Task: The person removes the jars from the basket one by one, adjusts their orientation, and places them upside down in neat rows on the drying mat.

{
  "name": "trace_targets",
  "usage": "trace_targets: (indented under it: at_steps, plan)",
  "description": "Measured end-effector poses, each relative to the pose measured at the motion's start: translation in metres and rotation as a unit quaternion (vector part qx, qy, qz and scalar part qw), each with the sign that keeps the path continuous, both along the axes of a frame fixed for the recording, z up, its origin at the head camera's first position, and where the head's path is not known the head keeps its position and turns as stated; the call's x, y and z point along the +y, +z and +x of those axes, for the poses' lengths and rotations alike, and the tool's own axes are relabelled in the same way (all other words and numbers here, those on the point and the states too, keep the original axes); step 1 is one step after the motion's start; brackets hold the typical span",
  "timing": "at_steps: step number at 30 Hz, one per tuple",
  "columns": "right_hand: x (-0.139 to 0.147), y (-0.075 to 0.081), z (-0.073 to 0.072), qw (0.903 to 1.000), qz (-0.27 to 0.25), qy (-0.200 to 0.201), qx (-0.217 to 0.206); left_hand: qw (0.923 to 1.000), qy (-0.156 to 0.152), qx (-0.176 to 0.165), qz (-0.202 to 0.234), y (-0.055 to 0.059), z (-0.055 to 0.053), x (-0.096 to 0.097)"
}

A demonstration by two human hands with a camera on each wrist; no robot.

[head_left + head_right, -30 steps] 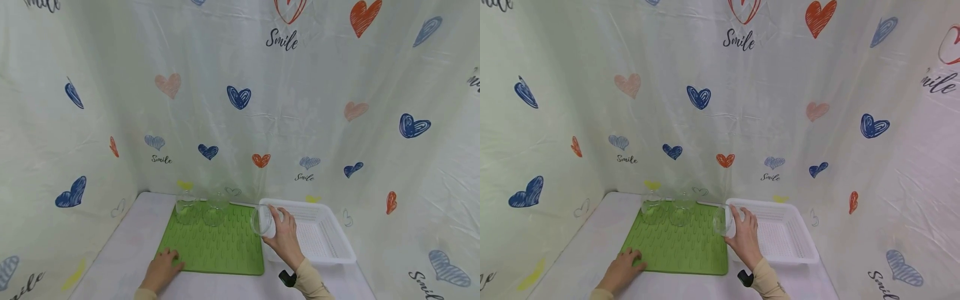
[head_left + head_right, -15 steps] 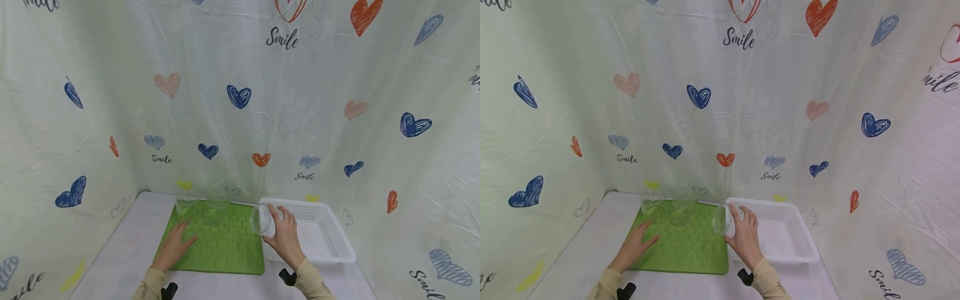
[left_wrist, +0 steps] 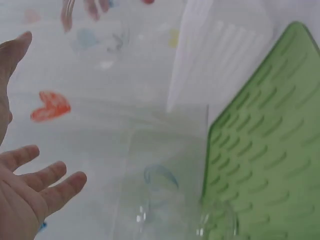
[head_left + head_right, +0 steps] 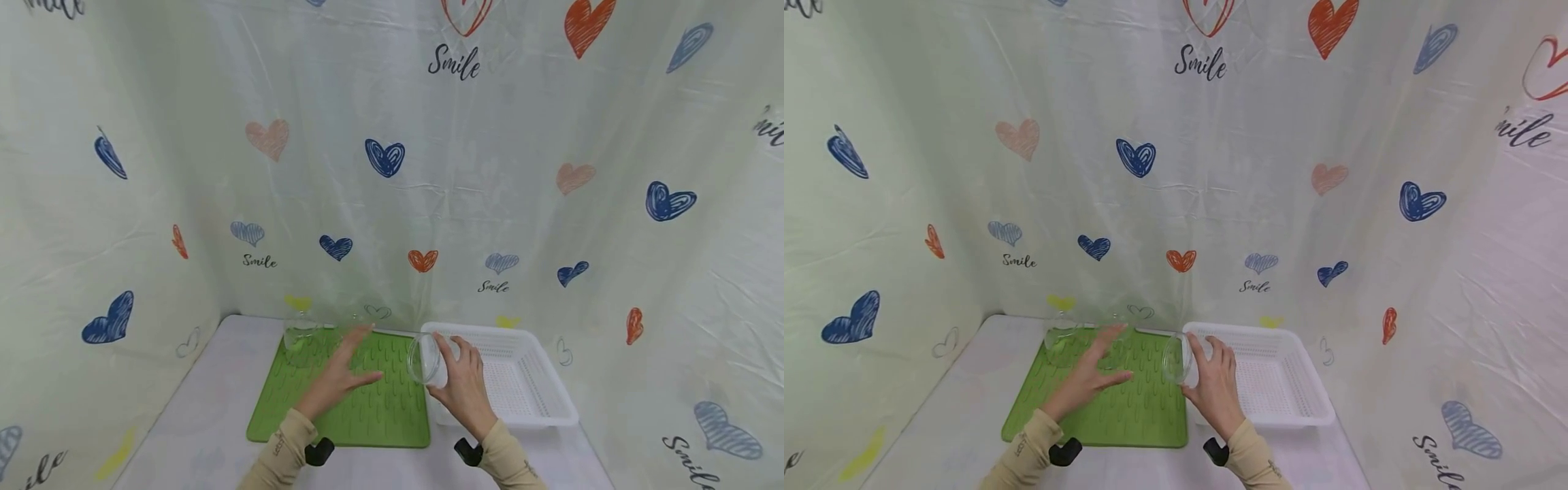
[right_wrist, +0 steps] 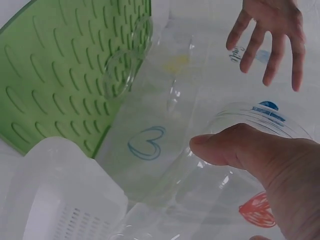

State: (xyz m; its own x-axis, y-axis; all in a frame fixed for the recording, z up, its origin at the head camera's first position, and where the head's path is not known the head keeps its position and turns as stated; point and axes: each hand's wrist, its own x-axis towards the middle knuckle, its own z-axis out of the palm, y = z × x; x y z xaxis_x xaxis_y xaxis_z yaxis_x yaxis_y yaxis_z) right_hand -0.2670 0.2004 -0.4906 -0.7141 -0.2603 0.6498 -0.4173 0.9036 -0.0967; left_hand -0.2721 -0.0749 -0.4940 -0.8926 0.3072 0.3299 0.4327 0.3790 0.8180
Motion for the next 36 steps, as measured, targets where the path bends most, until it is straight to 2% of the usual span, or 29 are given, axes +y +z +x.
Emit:
trace_targets:
  at_steps: [4,7,11,16,22,29,36]
  plan:
    - [0.000,0.002,0.001,0.9999,0.010,0.002,0.003,0.9992,-0.030,0.001,-0.025,0.004,0.000,0.023]
    - [-0.001,0.002,0.001,0.9998,0.020,0.002,0.003,0.9984,-0.050,0.002,-0.026,0.005,0.002,0.036]
    - [-0.001,0.001,0.002,0.9993,0.035,0.003,0.011,0.9972,-0.073,-0.003,-0.015,0.005,0.003,0.047]
    - [-0.005,-0.001,0.004,0.9987,0.048,0.015,0.012,0.9961,-0.087,-0.009,-0.016,0.004,0.002,0.058]
    - [-0.009,-0.003,0.009,0.9983,0.053,0.024,-0.002,0.9950,-0.098,-0.014,-0.013,0.001,0.002,0.066]
    - [-0.009,-0.006,0.011,0.9977,0.059,0.029,0.013,0.9954,-0.094,-0.020,0.002,-0.002,0.002,0.067]
    - [-0.012,-0.001,0.014,0.9963,0.082,0.027,0.007,0.9949,-0.098,-0.022,0.012,-0.006,0.001,0.066]
